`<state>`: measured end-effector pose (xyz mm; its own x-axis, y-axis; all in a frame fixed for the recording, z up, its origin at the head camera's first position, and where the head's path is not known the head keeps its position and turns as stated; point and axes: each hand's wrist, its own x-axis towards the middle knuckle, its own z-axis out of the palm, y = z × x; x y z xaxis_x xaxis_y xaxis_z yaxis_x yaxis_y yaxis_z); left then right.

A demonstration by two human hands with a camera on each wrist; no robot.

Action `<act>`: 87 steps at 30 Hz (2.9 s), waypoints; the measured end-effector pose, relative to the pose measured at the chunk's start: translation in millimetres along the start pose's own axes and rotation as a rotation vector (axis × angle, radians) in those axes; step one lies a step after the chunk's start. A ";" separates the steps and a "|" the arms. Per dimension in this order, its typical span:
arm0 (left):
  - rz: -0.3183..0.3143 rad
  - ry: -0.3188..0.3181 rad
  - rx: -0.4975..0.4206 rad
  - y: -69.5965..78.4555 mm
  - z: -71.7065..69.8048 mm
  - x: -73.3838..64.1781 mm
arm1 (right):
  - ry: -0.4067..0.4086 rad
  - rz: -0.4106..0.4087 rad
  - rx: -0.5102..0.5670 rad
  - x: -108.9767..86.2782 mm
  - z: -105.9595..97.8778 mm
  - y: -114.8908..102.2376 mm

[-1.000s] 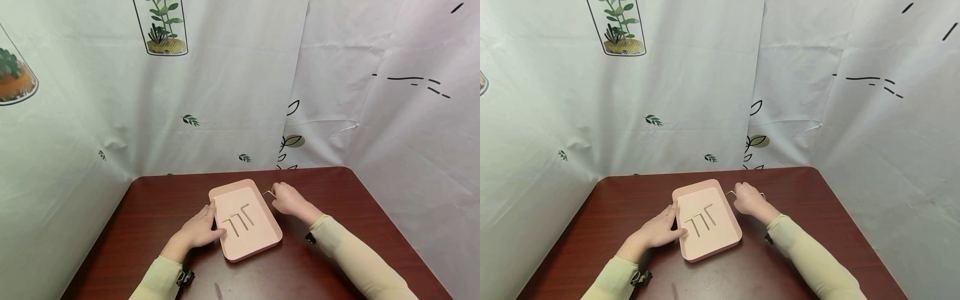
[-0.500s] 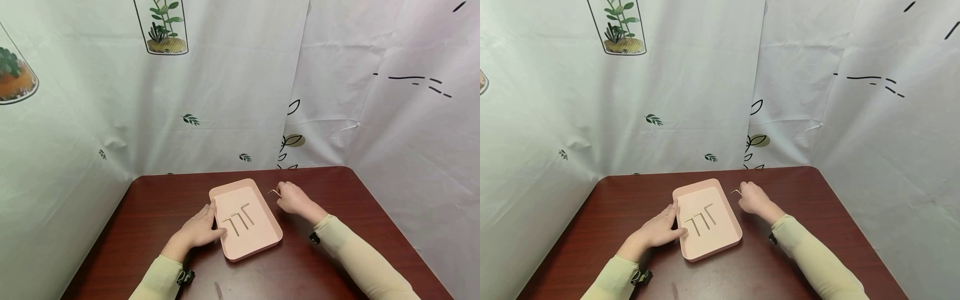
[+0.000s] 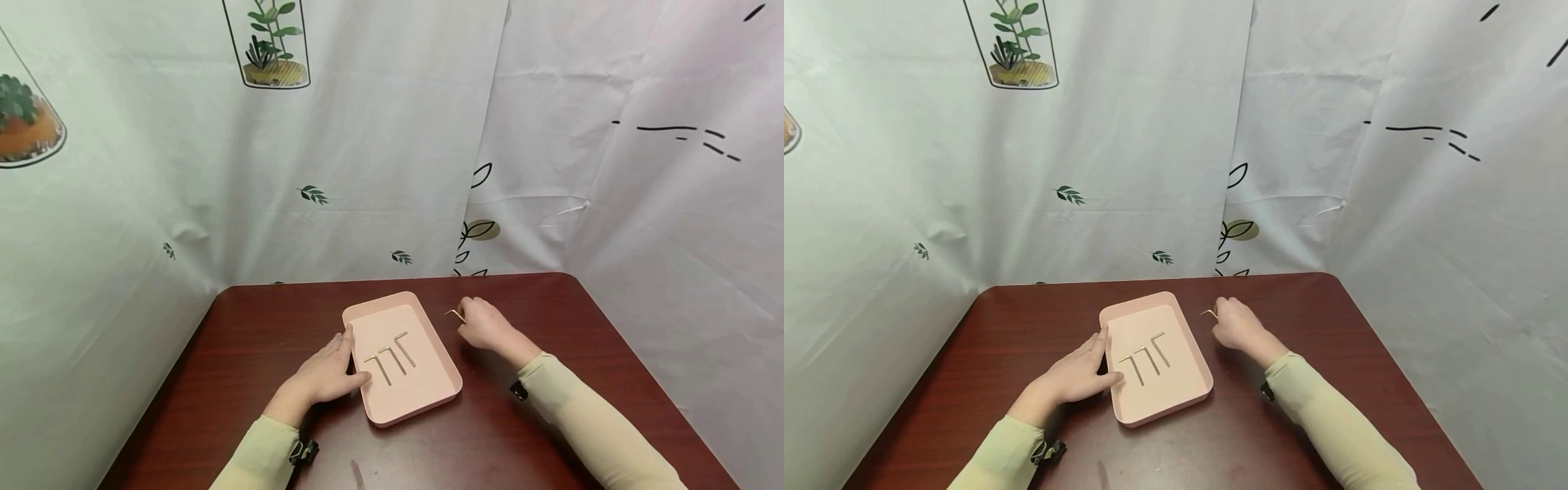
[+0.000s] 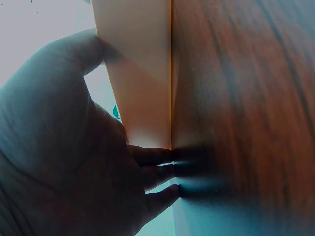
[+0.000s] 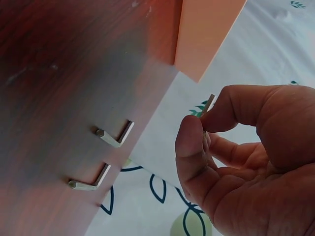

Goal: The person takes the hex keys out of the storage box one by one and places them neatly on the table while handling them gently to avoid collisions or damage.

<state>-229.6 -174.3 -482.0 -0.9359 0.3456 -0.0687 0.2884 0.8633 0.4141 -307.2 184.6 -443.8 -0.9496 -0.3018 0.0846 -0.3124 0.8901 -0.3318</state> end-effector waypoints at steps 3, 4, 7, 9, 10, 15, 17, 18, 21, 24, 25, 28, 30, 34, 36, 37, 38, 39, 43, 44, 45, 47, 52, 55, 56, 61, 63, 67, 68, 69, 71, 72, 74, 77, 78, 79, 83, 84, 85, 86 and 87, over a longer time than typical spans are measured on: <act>0.006 0.002 0.002 0.2 -0.3 0.1 | 0.000 0.003 -0.005 -0.3 -0.1 3.8; 0.006 0.001 0.003 0.1 -0.3 0.2 | 0.001 0.005 -0.007 -0.5 -0.2 5.1; 0.005 0.001 0.001 -0.1 -0.1 0.9 | 0.004 0.009 -0.008 -0.8 -0.8 8.7; 0.001 -0.004 0.006 -0.1 0.1 1.3 | 0.004 0.015 -0.005 -1.2 -1.2 10.8; -0.001 -0.008 0.011 -0.3 0.3 1.6 | 0.005 0.014 -0.006 -1.3 -1.4 11.9; -0.001 -0.009 0.015 -0.8 0.8 1.8 | 0.010 0.036 -0.006 -2.1 -2.2 19.4; 0.002 -0.002 0.006 -1.1 0.9 1.2 | 0.016 0.043 -0.007 -2.6 -2.8 22.1; 0.000 -0.003 0.007 -1.5 1.1 1.1 | 0.019 0.041 -0.009 -2.6 -3.3 23.3; 0.000 -0.003 0.007 -1.6 0.9 1.0 | 0.022 0.049 -0.007 -3.4 -5.0 26.7; 0.001 -0.002 0.008 -1.6 0.9 1.0 | 0.020 0.061 -0.002 -4.6 -6.4 30.2; 0.001 -0.001 0.008 -1.4 0.8 1.0 | 0.020 0.068 -0.002 -5.1 -6.4 31.4; 0.000 -0.001 0.008 -1.5 0.9 1.3 | 0.026 0.074 -0.007 -6.7 -6.0 35.8; -0.001 -0.003 0.008 -1.2 0.8 1.2 | 0.027 0.076 -0.009 -6.9 -5.5 39.9; -0.005 -0.005 0.009 -0.8 1.1 1.0 | 0.047 0.062 0.002 2.5 10.6 68.3; -0.006 -0.005 0.009 -0.8 1.2 1.2 | 0.050 0.063 0.003 1.9 10.5 71.1; -0.005 -0.005 0.009 -0.7 1.2 1.3 | 0.050 0.065 0.003 1.2 10.3 72.1; -0.005 -0.003 0.007 -0.4 0.9 1.2 | 0.055 0.065 0.002 0.4 9.8 73.1; -0.004 -0.003 0.007 -0.1 0.5 1.2 | 0.031 0.075 0.007 -3.1 3.1 67.4; -0.001 -0.003 0.006 0.5 0.1 1.0 | 0.023 0.096 0.003 -10.5 -8.0 60.0; -0.001 -0.002 0.006 0.4 0.1 0.9 | 0.023 0.099 0.005 -10.7 -8.3 61.4; -0.001 -0.002 0.005 0.3 0.0 0.7 | 0.023 0.100 0.006 -11.0 -8.5 62.7; -0.002 -0.004 0.006 -0.2 0.4 0.6 | 0.020 0.107 0.005 -11.4 -8.6 65.5; -0.007 -0.007 0.010 -1.1 1.4 1.1 | 0.002 0.128 0.000 -12.4 -9.3 70.7; -0.007 -0.009 0.013 -1.2 1.3 1.6 | -0.001 0.138 -0.001 -13.3 -10.6 73.9; -0.005 -0.008 0.013 -1.1 1.2 1.8 | 0.000 0.142 0.000 -13.7 -11.0 74.9; 0.001 -0.005 0.012 0.4 -0.1 2.3 | -0.005 0.162 0.003 -16.1 -13.4 80.4; -0.005 -0.008 0.014 0.6 -0.1 2.1 | -0.007 0.168 0.005 -16.5 -14.3 82.8; -0.005 -0.003 0.004 0.8 -0.7 0.8 | -0.013 0.173 0.009 -16.8 -15.1 87.1; -0.006 -0.005 0.006 0.6 -0.7 0.5 | -0.015 0.174 0.011 -16.9 -15.1 88.1; -0.002 -0.003 0.003 0.7 -1.0 0.2 | -0.018 0.176 0.011 -16.9 -14.8 88.8; 0.000 -0.002 0.001 0.9 -1.4 -0.2 | -0.023 0.183 0.016 -16.5 -14.1 90.2; 0.001 -0.002 0.001 1.2 -1.8 -0.3 | -0.024 0.185 0.016 -16.2 -13.5 91.3; 0.004 0.000 0.001 1.6 -2.1 -0.4 | -0.024 0.189 0.013 -15.5 -12.4 93.3; 0.005 0.000 0.001 1.9 -2.3 -0.4 | -0.030 0.192 0.011 -14.5 -10.6 96.3; 0.005 0.000 0.002 2.0 -2.4 -0.4 | -0.033 0.191 0.012 -14.4 -10.3 97.1; 0.005 -0.001 0.002 2.1 -2.4 -0.4 | -0.036 0.189 0.012 -14.3 -10.2 97.6; 0.006 -0.002 0.001 2.3 -2.5 -0.7 | -0.044 0.185 0.007 -14.2 -10.5 98.8; 0.005 -0.003 0.001 2.2 -2.4 -0.7 | -0.044 0.184 0.002 -14.2 -10.6 99.0; 0.006 -0.003 0.001 2.2 -2.5 -0.8 | -0.046 0.183 -0.003 -14.3 -11.0 99.1; 0.006 -0.002 0.002 2.0 -2.4 -0.7 | -0.049 0.184 -0.006 -14.5 -11.5 98.9; 0.005 -0.002 0.002 1.9 -2.4 -0.7 | -0.051 0.183 -0.008 -14.8 -12.3 98.6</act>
<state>-228.8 -173.8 -479.0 -0.9340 0.3509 -0.0680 0.2938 0.8620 0.4130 -324.2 281.1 -466.3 -0.9882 -0.1516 -0.0238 -0.1354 0.9342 -0.3300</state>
